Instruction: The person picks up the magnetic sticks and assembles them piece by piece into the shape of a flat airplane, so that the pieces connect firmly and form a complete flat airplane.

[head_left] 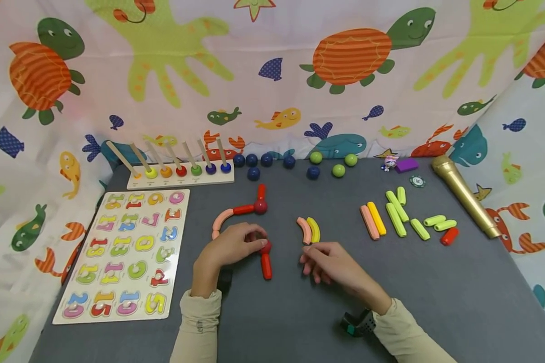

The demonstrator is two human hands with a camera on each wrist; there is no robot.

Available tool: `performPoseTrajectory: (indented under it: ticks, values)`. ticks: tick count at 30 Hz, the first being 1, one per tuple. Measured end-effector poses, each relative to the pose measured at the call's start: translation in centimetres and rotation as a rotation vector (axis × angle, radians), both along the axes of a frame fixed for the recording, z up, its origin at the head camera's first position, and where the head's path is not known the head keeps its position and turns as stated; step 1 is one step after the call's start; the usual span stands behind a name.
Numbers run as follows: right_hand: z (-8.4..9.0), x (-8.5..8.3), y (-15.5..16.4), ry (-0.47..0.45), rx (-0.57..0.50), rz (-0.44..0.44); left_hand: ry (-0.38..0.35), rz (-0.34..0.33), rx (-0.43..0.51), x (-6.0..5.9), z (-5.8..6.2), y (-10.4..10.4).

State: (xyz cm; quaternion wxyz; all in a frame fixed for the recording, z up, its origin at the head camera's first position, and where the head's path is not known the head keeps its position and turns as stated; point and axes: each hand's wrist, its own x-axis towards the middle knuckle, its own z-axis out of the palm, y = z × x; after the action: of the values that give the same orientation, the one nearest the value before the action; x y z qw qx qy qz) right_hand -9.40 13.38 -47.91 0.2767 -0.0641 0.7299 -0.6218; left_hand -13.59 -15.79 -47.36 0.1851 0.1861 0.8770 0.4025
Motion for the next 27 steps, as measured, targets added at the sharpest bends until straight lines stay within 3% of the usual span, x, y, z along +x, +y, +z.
performPoseTrajectory:
  ticks: [7, 14, 17, 21, 24, 27]
  values:
    - [1.9, -4.5, 2.4, 0.189, 0.162, 0.004, 0.012, 0.031, -0.026, -0.3, 0.4, 0.9]
    - [4.1, -12.0, -1.2, 0.334, 0.267, 0.059, 0.189, 0.189, -0.174, -2.3, 1.5, 3.0]
    - [4.7, -15.7, -4.2, 0.423, 0.334, 0.135, 0.182, 0.209, -0.294, -4.0, 1.4, 3.6]
    - [4.5, -19.9, -7.7, 0.556, 0.426, 0.306, 0.117, 0.17, -0.465, -6.0, 1.2, 4.6]
    - [4.0, -22.0, -10.3, 0.615, 0.49, 0.443, 0.085, 0.12, -0.541, -6.7, 1.0, 4.6]
    - [3.3, -23.2, -12.3, 0.664, 0.557, 0.545, 0.078, 0.101, -0.545, -7.0, 1.0, 4.5]
